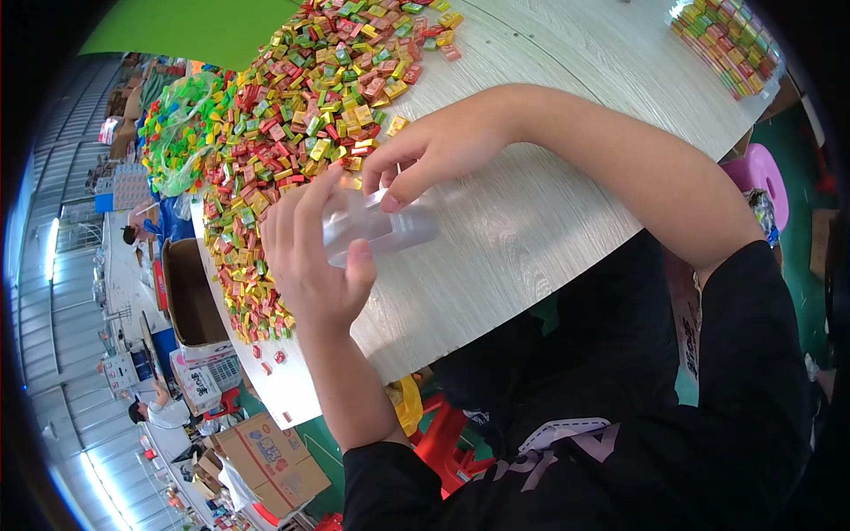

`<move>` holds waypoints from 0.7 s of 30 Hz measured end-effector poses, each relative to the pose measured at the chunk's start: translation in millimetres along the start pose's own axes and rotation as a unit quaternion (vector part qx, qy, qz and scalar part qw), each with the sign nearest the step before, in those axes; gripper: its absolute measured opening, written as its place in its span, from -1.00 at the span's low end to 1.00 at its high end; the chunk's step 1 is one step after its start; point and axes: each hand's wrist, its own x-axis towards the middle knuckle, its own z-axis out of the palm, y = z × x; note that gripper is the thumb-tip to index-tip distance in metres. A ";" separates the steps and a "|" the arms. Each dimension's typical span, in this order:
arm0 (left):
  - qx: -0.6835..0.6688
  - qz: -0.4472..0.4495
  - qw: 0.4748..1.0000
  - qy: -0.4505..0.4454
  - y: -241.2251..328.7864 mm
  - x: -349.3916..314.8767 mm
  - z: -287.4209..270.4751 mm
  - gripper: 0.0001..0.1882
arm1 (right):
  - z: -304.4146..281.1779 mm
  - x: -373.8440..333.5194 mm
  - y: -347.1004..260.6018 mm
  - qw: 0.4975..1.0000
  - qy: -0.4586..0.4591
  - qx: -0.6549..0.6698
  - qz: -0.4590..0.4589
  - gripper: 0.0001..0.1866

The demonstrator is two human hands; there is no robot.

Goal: The person is packing small colored toy blocks into a transparent plastic container.

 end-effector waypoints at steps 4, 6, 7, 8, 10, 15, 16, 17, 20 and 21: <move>0.017 0.039 0.999 -0.031 7.9 5.4 0.2 -0.44 | -2.6 -0.1 4.8 0.999 0.016 0.040 -0.009 -0.54; 0.011 0.041 0.998 -0.053 8.7 6.0 -0.9 -0.46 | -3.8 -0.6 4.3 0.997 0.026 0.066 0.001 -0.56; 0.012 0.040 0.998 -0.053 8.4 5.8 -1.6 -0.46 | -4.1 -0.2 4.2 0.998 0.025 0.065 0.000 -0.57; 0.014 0.045 0.997 -0.056 8.0 5.3 -2.0 -0.45 | -4.1 0.5 4.3 0.998 0.023 0.063 -0.001 -0.57; 0.014 0.051 0.997 -0.057 7.6 5.5 -0.5 -0.44 | -4.3 1.8 8.0 0.998 0.020 0.054 -0.006 -0.56; 0.002 0.015 0.993 -0.119 13.5 8.0 -6.8 -0.40 | -6.4 2.7 7.8 0.998 0.016 0.057 -0.014 -0.54; 0.003 0.015 0.993 -0.118 13.0 7.7 -6.2 -0.40 | -6.3 3.2 7.2 0.998 0.014 0.052 -0.016 -0.53; 0.000 0.019 0.993 -0.112 12.1 7.2 -5.2 -0.39 | -6.4 3.5 6.5 0.999 0.013 0.046 -0.017 -0.51; -0.007 0.025 0.995 -0.101 9.4 5.2 -0.4 -0.28 | -5.0 4.8 12.1 0.998 0.025 0.040 -0.038 -0.43; -0.013 0.025 0.995 -0.100 9.3 4.8 0.5 -0.19 | -4.0 6.3 14.0 0.999 0.025 0.030 -0.034 -0.39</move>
